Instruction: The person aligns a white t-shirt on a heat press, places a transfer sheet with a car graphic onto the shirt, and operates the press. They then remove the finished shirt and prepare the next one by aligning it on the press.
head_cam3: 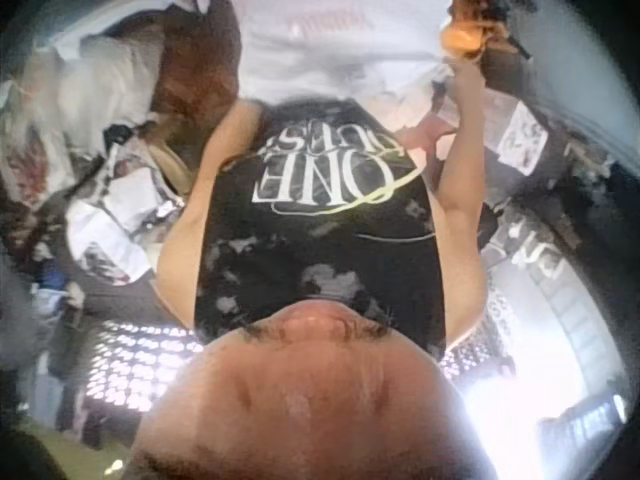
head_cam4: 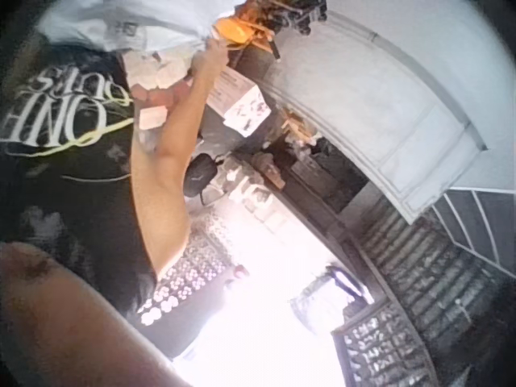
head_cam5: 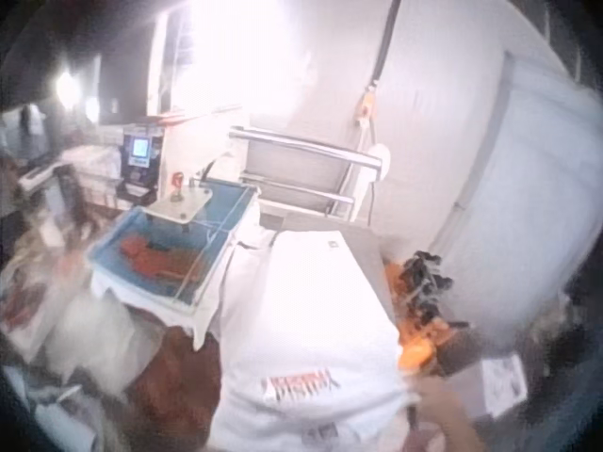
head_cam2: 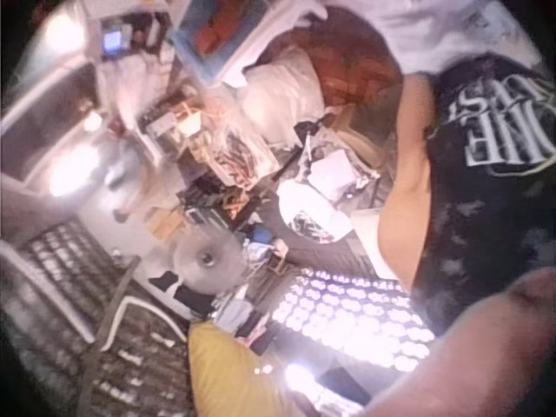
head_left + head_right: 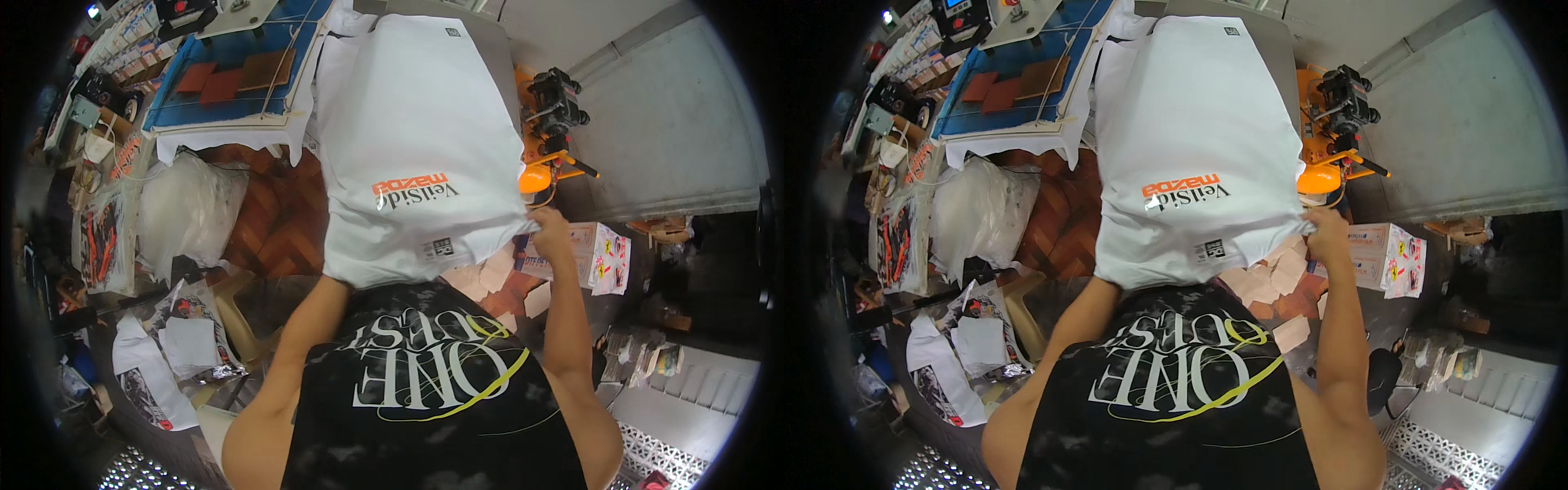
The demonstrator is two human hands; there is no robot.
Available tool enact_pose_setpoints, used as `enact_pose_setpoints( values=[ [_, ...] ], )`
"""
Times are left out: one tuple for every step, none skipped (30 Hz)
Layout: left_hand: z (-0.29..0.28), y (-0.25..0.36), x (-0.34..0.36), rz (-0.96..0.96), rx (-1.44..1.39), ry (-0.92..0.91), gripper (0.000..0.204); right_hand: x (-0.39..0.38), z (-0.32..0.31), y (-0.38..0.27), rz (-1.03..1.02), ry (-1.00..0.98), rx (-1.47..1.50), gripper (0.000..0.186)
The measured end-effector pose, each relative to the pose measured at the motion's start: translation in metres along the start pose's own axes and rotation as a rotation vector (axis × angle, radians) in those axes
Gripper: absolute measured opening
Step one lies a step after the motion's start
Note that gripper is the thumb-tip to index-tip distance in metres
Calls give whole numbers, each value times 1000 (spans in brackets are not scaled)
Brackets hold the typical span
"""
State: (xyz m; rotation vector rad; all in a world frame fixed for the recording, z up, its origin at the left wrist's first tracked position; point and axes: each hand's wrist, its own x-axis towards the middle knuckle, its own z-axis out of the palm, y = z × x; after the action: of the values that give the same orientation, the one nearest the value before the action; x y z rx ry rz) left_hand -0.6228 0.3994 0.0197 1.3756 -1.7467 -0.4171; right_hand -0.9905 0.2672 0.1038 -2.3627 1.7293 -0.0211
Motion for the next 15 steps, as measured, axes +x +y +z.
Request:
enact_pose_setpoints(
  values=[
    [-5, 3, 5, 35, 67, -18, 50, 4, 0, -11, 46, -78, -114, 46],
    [-12, 5, 6, 67, 125, -28, 50, 10, -1, -25, -95, -39, -57, 45],
    [-16, 6, 8, 88, 163, -34, 49, 14, 2, -45, -199, 3, -5, 45],
    [-20, 8, 7, 99, 198, -40, 49, 19, 6, -66, -229, 0, 29, 44],
    [-23, 8, 7, 109, 226, -42, 49, 24, 16, -92, -382, 57, 227, 43],
    [-24, 8, 6, 112, 248, -43, 49, 27, 31, -118, -464, 65, 414, 42],
    [-24, 8, 5, 117, 264, -46, 48, 28, 45, -143, -533, 77, 440, 40],
    [-23, 6, 6, 120, 276, -49, 48, 31, 57, -164, -660, 108, 459, 39],
    [-23, 5, 4, 126, 285, -49, 48, 36, 65, -177, -639, 123, 462, 38],
    [-23, 2, 6, 128, 299, -46, 47, 42, 72, -190, -671, 155, 452, 37],
    [-23, 1, 3, 114, 300, -43, 47, 48, 76, -197, -731, 192, 441, 35],
    [-23, -1, 3, 105, 303, -37, 47, 52, 77, -201, -733, 193, 411, 33],
    [-24, -2, 1, 92, 301, -32, 46, 54, 77, -205, -757, 196, 382, 32],
    [-24, -3, 0, 79, 300, -28, 46, 57, 76, -205, -737, 173, 338, 30],
    [-24, -4, -1, 68, 298, -25, 45, 58, 76, -206, -673, 165, 511, 28]
  ],
)
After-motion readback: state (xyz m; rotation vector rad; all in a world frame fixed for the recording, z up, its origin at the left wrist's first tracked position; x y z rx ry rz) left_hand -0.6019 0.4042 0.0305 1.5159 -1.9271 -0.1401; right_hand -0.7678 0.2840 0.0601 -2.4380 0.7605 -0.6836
